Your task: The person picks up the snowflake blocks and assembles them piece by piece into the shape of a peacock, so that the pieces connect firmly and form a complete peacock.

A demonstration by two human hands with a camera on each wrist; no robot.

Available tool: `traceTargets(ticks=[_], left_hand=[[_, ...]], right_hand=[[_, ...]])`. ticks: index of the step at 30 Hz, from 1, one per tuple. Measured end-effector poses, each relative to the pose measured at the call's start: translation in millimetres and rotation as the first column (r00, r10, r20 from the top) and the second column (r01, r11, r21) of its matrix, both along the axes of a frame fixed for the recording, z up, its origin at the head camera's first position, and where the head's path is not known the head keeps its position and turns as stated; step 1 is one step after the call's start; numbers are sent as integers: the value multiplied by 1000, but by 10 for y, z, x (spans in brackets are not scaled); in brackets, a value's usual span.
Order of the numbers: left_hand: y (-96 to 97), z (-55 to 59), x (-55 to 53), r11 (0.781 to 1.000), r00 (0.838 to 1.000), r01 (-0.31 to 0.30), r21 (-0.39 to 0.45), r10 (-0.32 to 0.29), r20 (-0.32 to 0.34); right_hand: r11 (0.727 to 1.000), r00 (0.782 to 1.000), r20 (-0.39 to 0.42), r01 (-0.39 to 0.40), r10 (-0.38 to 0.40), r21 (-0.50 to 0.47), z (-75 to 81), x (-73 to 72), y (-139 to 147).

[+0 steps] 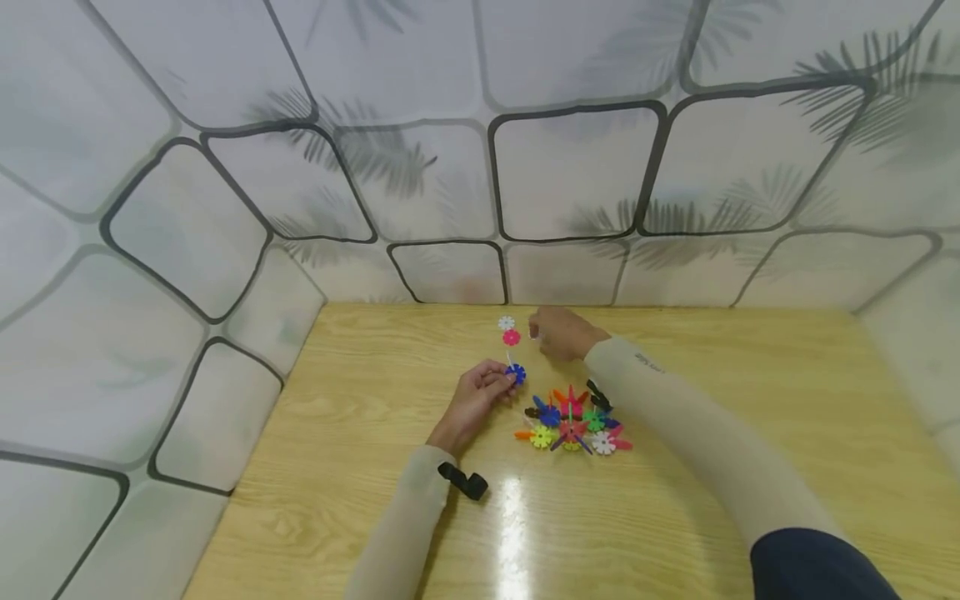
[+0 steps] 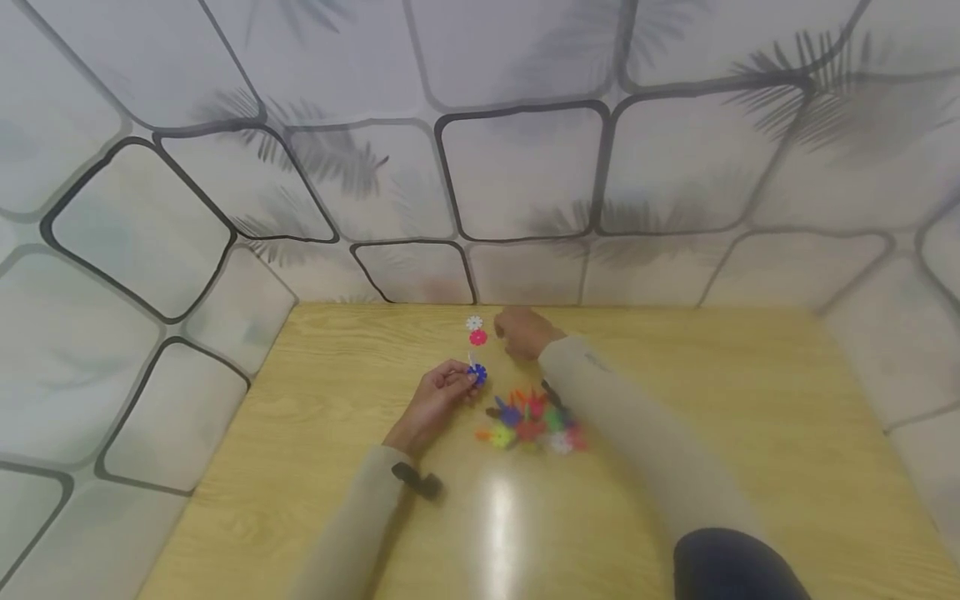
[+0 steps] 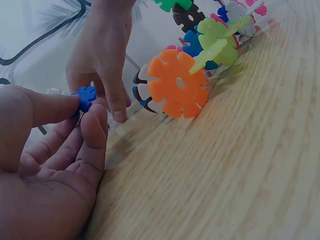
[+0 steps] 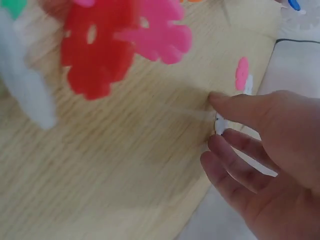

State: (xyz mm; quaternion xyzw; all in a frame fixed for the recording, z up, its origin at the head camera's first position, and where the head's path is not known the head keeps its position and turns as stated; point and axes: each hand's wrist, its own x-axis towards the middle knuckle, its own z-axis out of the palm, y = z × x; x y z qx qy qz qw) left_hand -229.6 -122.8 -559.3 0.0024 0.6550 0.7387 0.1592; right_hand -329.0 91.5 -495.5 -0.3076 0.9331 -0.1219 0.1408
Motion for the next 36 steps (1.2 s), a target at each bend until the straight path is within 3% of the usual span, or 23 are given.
traceTargets(ticks=[3, 8, 10, 13, 18, 24, 28, 31, 36], left_hand=[[28, 18, -32, 997, 997, -34, 70, 30, 65], [86, 107, -82, 981, 982, -116, 154, 91, 163], [107, 125, -78, 979, 978, -142, 145, 117, 170], [132, 127, -67, 976, 972, -179, 128, 154, 178], [178, 140, -57, 965, 963, -229, 132, 204, 176], [244, 213, -15, 965, 966, -233, 122, 215, 142], [268, 268, 21, 975, 974, -220, 33, 217, 59], [279, 314, 42, 981, 981, -194, -30, 194, 16], [244, 330, 45, 990, 991, -126, -58, 128, 28]], right_hand=[[995, 997, 35, 70, -68, -74, -62, -11, 56], [977, 989, 133, 94, -69, -192, -161, -18, 194], [966, 987, 146, 104, -70, -239, -160, 46, 228], [937, 993, 101, 87, -55, -338, -158, 174, 260], [883, 996, 56, 85, -67, -461, -42, 444, 248], [868, 994, 17, 103, -109, -486, 61, 637, 193], [875, 996, -33, 55, -81, -481, 101, 698, 176], [874, 995, -75, 18, -62, -485, 122, 716, 179], [875, 993, -110, -24, -34, -484, 123, 681, 188]])
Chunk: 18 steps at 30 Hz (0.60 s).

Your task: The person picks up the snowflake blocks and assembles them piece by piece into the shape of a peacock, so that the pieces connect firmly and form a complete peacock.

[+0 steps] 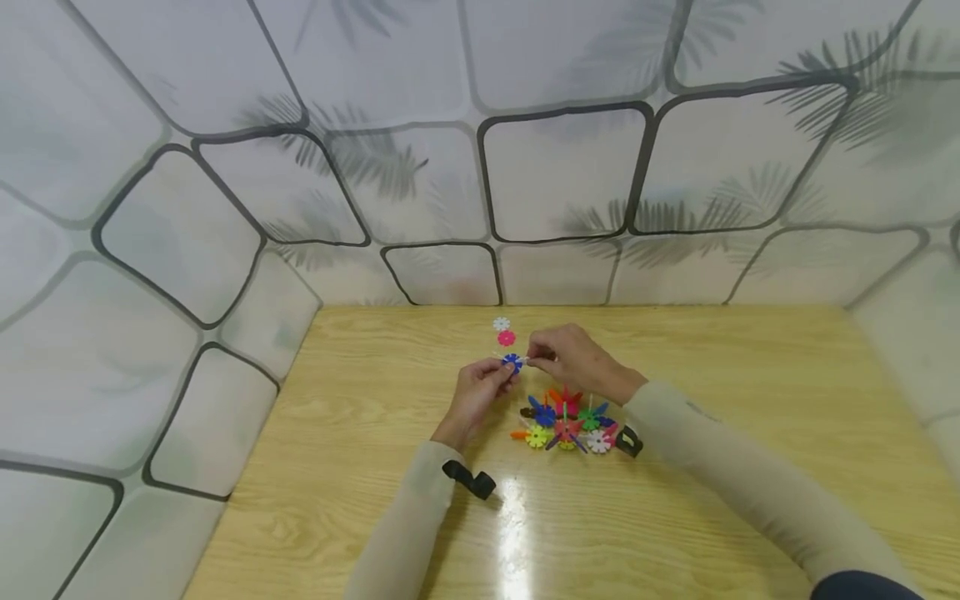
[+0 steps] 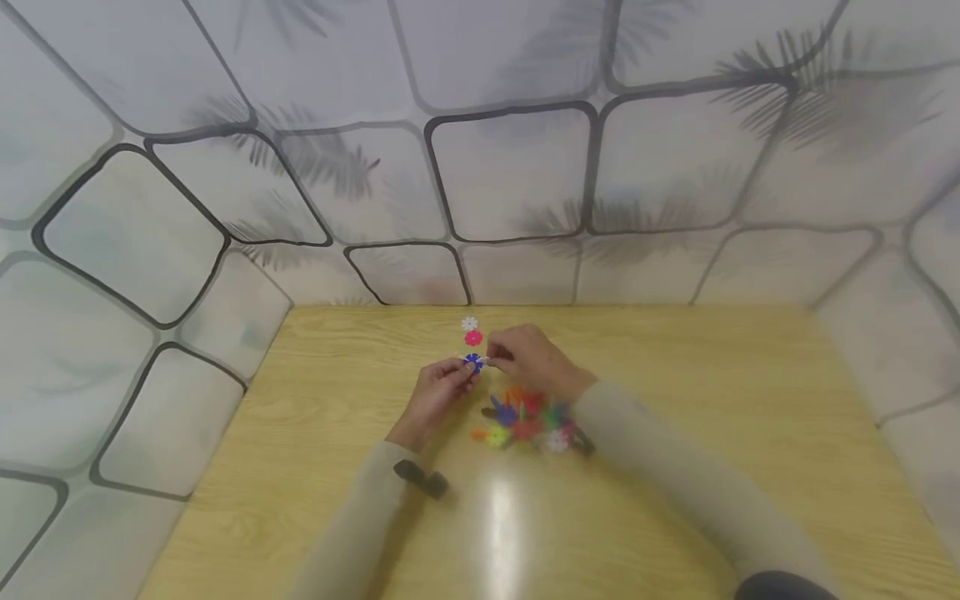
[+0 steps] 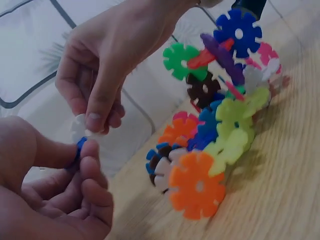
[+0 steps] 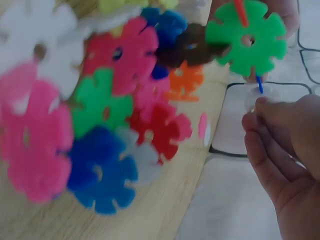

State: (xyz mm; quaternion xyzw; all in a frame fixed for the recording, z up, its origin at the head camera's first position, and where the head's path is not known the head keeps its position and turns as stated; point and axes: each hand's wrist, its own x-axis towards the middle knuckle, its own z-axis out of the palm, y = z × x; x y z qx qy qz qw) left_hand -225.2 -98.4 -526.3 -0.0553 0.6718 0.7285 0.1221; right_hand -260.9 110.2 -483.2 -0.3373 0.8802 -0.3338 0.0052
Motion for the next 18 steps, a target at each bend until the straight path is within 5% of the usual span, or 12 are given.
traceTargets(ticks=[8, 18], left_hand=[[-179, -13, 16, 983, 993, 105, -148, -111, -30], [-273, -85, -15, 998, 999, 26, 52, -23, -47]], right_hand=[[1000, 997, 79, -15, 16, -10, -30, -96, 45], [995, 982, 161, -93, 100, -48, -65, -380, -48]])
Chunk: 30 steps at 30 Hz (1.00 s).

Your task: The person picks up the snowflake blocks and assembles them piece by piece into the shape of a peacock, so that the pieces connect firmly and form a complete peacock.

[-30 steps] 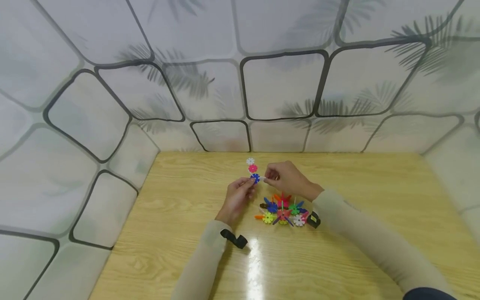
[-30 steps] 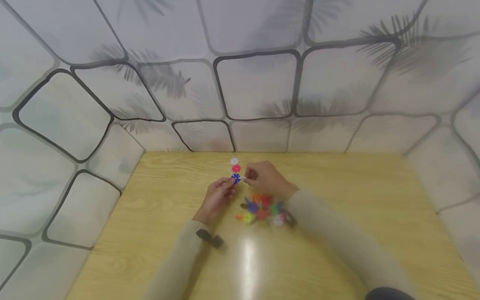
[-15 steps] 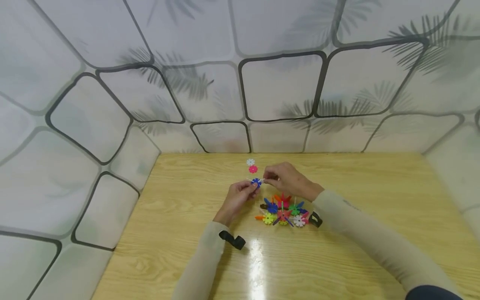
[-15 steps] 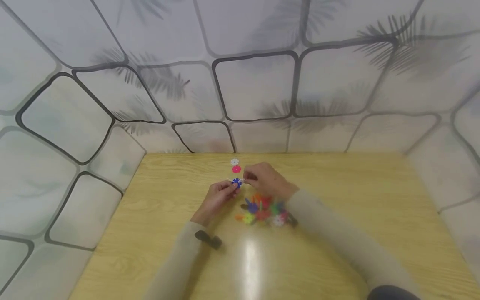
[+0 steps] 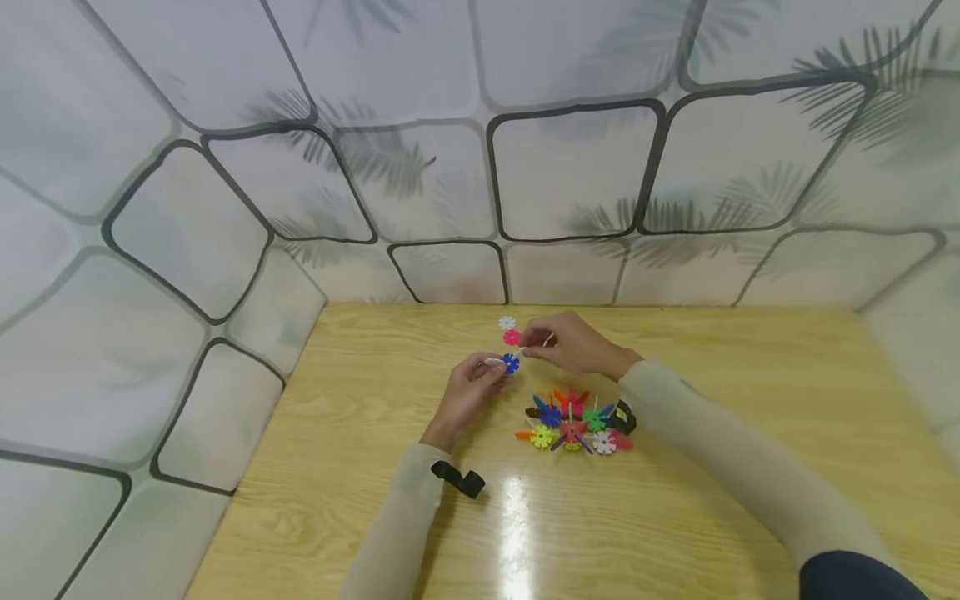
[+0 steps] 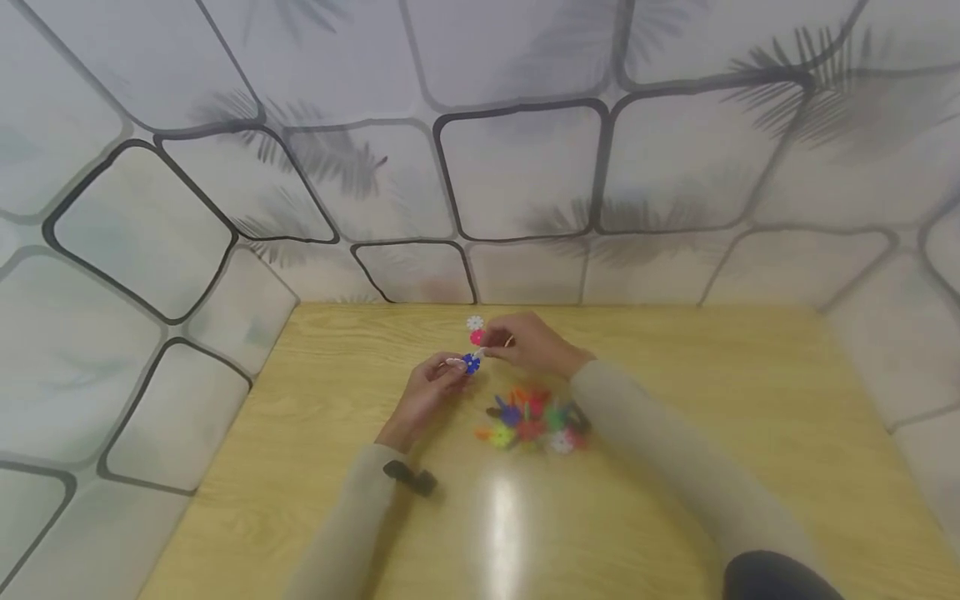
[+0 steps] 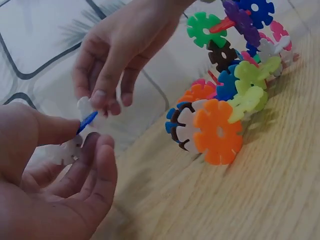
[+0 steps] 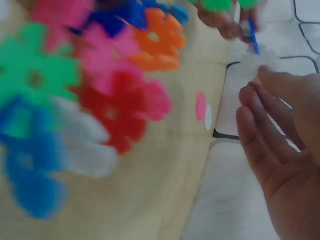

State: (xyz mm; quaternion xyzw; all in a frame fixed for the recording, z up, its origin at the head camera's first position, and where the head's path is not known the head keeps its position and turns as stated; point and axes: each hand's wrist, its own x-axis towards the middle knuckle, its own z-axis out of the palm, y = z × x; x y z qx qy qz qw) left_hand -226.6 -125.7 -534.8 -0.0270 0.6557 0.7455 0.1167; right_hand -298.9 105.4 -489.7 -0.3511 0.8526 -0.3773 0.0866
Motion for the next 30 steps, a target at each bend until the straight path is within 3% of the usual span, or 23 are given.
traceTargets(ticks=[5, 9, 14, 18, 23, 30], left_hand=[[35, -113, 10, 986, 993, -110, 126, 103, 59], [86, -157, 43, 967, 986, -160, 200, 145, 87], [131, -160, 38, 963, 984, -165, 214, 147, 96], [134, -144, 9, 964, 982, -181, 194, 165, 95], [141, -135, -11, 963, 976, -209, 169, 194, 100], [124, -99, -31, 954, 960, -262, 147, 243, 138]], right_hand=[[985, 998, 54, -31, 22, 170, -1, -230, -93], [934, 999, -1, -40, 43, 355, -91, -348, -174], [896, 995, -95, 55, -14, 441, -138, -351, -274], [902, 994, -92, 91, -58, 422, -123, -353, -296], [955, 996, -17, 84, -82, 285, -175, -313, -185], [984, 989, 36, 135, -140, 119, -111, 42, -98]])
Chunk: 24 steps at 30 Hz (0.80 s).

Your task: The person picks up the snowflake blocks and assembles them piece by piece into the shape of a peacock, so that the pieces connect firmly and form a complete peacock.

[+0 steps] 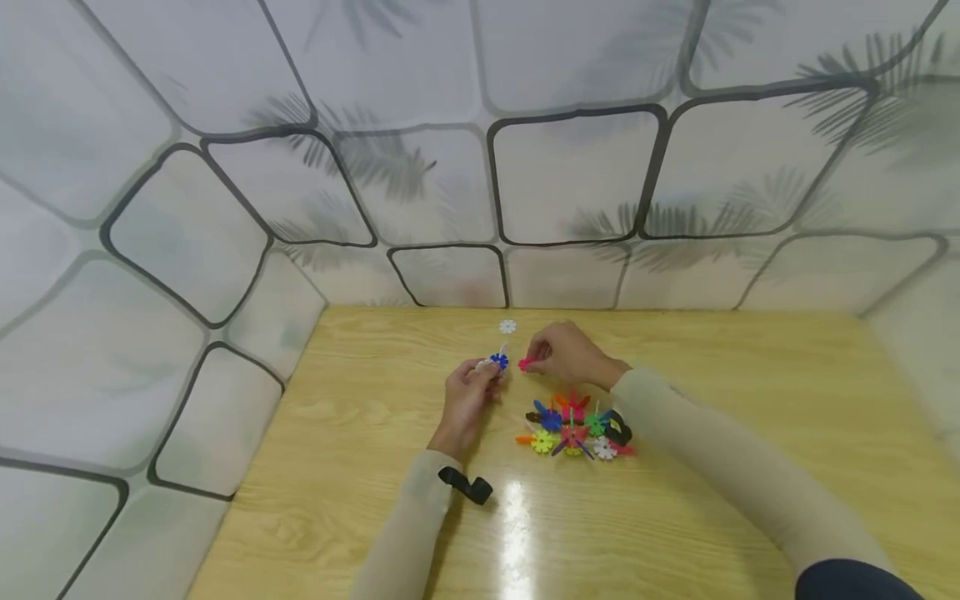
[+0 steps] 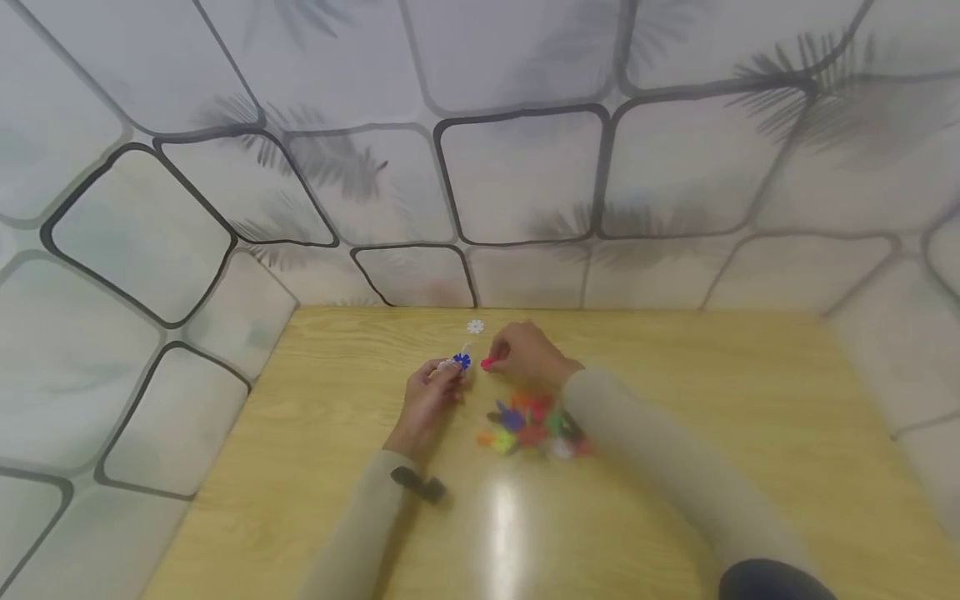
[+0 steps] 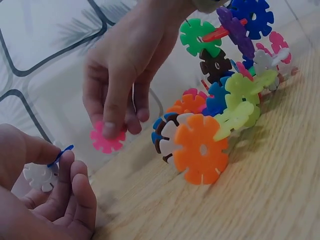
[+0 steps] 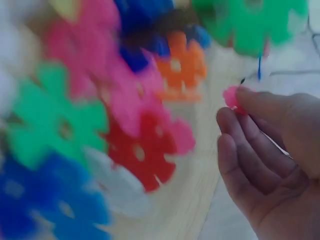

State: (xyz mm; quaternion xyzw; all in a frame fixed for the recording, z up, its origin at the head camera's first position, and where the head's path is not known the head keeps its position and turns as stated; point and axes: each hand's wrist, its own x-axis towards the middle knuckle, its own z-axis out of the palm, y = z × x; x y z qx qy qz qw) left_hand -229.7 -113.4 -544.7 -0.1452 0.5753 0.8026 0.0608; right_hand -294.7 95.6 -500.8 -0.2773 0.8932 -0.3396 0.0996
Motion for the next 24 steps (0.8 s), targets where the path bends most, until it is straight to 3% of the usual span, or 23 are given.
traceTargets(ticks=[4, 9, 15, 24], left_hand=[[18, 35, 5, 1000, 1000, -7, -29, 7, -5], [80, 72, 29, 996, 1000, 6, -91, -8, -19], [131, 65, 59, 994, 999, 5, -107, -8, -35], [126, 55, 72, 997, 998, 59, -49, -60, -29]], right_hand=[[996, 998, 34, 55, -53, -65, 39, 191, -23], [993, 995, 31, 93, -91, -76, 74, 323, -63], [992, 995, -7, 98, -98, -84, 72, 383, -44], [988, 989, -80, 116, -125, -101, 25, 432, -47]])
